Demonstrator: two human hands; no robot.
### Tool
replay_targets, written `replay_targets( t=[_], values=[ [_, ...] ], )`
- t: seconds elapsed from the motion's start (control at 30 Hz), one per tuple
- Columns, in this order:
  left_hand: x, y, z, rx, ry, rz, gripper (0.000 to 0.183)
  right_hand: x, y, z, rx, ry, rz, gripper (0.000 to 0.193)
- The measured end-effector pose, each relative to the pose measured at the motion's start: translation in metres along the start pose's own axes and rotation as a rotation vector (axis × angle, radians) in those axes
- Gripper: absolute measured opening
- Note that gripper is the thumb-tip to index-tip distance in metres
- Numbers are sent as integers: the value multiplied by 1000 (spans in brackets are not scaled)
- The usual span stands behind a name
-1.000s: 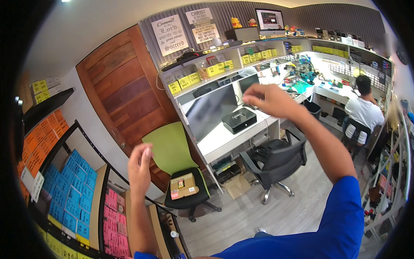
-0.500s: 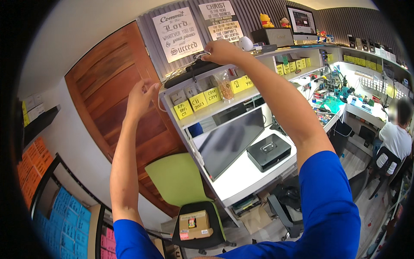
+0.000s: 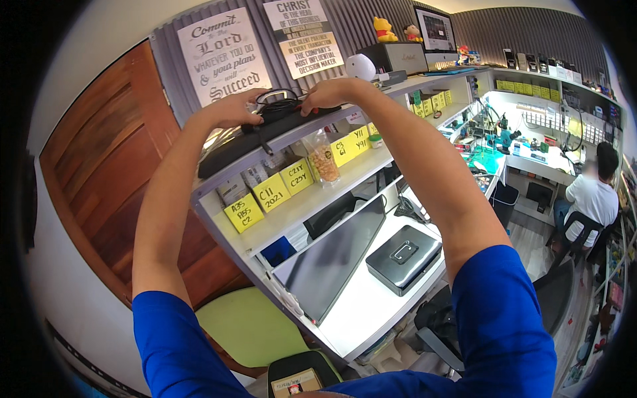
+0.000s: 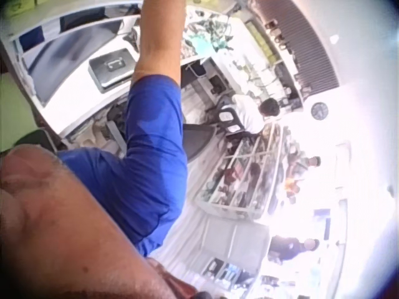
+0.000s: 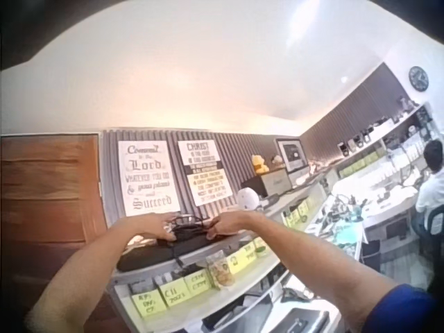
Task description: The person walks from a retail store to an electronics repair shop carrying a packaged item. Inside, they place the item on the counter, unbox a black rectangular device, and apply a protective film to its surface by hand, smoothing it with fingers.
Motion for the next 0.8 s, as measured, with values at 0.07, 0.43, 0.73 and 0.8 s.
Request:
replay_targets(
  t=[0.07, 0.43, 0.73, 0.8],
  values=[
    [-11, -5, 20, -45, -36, 24, 82, -3, 7, 6, 25, -11, 85, 60],
    [-35, -25, 24, -25, -92, -375, 83, -22, 14, -3, 168, -20, 305, 74],
    [11, -44, -14, 96, 178, -570, 71, -3, -2, -4, 390, 81, 20, 68],
    [26, -47, -30, 55, 315, -590, 63, 5, -21, -4, 437, 47, -99, 67]
  ],
)
Point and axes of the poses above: each hand's wrist, its own z-axis towards the middle knuckle, its own x-axis out of the back of the hand, y = z × x, the point moved 9 cm from there along z, towards the middle knuckle, and after that the axes turned 5 degrees about -x, right-handed, at the moved point
